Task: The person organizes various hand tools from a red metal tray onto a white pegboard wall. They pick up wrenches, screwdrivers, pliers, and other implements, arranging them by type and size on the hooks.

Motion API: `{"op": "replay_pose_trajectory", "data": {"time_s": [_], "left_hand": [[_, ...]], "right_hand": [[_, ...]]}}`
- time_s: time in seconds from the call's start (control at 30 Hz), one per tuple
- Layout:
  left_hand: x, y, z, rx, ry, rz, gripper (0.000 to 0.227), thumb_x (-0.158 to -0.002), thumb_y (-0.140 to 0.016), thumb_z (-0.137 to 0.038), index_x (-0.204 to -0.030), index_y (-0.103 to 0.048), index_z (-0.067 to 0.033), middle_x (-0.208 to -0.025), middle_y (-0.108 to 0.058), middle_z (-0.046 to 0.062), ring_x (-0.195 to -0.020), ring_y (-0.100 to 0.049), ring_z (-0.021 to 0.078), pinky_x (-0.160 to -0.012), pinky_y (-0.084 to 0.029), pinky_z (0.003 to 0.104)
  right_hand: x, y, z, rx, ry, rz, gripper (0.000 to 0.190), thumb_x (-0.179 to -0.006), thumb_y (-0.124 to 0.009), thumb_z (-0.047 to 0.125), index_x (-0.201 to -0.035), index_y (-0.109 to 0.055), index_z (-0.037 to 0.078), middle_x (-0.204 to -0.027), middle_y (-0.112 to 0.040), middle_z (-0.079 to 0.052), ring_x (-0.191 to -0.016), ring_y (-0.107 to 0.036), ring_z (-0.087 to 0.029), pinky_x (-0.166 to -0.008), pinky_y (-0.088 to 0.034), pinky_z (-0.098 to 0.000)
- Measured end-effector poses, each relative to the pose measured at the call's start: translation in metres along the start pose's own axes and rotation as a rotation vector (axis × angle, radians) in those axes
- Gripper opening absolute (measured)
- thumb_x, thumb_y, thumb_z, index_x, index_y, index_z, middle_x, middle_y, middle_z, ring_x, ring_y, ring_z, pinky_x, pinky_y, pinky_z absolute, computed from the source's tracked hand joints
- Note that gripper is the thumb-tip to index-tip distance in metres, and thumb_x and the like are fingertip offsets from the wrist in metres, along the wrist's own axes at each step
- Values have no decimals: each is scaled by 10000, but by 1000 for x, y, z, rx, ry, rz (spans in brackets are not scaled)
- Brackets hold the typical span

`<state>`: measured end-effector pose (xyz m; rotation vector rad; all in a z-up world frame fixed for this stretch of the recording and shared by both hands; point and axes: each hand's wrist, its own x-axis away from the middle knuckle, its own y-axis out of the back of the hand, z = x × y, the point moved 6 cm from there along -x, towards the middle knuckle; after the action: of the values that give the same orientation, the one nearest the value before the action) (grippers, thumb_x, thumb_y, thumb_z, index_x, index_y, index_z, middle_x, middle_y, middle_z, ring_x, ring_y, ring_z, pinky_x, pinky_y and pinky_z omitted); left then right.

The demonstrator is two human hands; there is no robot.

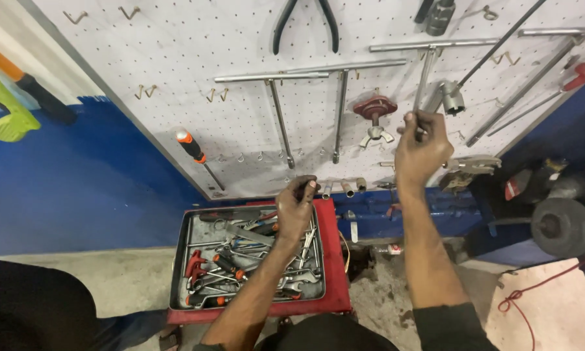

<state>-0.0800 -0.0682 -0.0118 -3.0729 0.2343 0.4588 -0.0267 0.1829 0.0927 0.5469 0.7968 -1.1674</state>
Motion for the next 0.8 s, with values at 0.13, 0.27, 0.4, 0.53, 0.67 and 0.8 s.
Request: {"op": "replay_pose_trajectory", "data": {"time_s": [0.13,0.27,0.4,0.53,0.67,0.8], "left_hand": [[3,14,11,-22,11,-13,162,-945,-640,-132,-1010,-737,-19,-769,-733,171,-728,-706,248,-706,-569,382],[7,37,24,-80,15,-65,152,-942,-649,-139,-1008,-741,-38,-785,-736,181,-750,-726,275,-697,-566,389],[23,60,-10,-157,107,-119,171,-934,-652,-215,-1015,-753,-103,-825,-758,148,-776,-744,297,-694,-565,375],[24,89,35,-193,90,-172,181,-947,-641,-185,-1008,-741,-47,-836,-742,204,-784,-729,358,-706,-558,424],[39,114,56,-221,148,-203,207,-947,-632,-208,-1004,-733,-38,-777,-728,165,-694,-694,298,-644,-565,384],[53,146,99,-441,167,-205,274,-960,-621,-284,-1004,-730,-36,-885,-729,223,-895,-682,452,-802,-521,519]], "right_hand": [[-3,-13,-27,321,87,20,125,-890,-834,208,-891,-742,123,-690,-720,-81,-634,-714,-317,-551,-547,-365],[-13,-17,-26,344,154,51,217,-930,-864,319,-839,-757,154,-658,-706,-65,-626,-717,-306,-569,-548,-332],[8,-7,-21,241,75,-20,241,-873,-936,320,-807,-768,160,-588,-685,10,-534,-707,-170,-574,-545,-230],[73,-10,-44,402,118,65,137,-824,-848,208,-862,-736,139,-691,-713,-86,-637,-709,-319,-648,-554,-382],[165,-29,-39,344,-73,415,136,-880,-784,203,-815,-719,103,-710,-710,-119,-718,-695,-396,-651,-533,-422],[256,-51,-67,238,-359,820,143,-871,-743,334,-883,-760,192,-728,-728,-64,-701,-720,-286,-682,-547,-397]]}}
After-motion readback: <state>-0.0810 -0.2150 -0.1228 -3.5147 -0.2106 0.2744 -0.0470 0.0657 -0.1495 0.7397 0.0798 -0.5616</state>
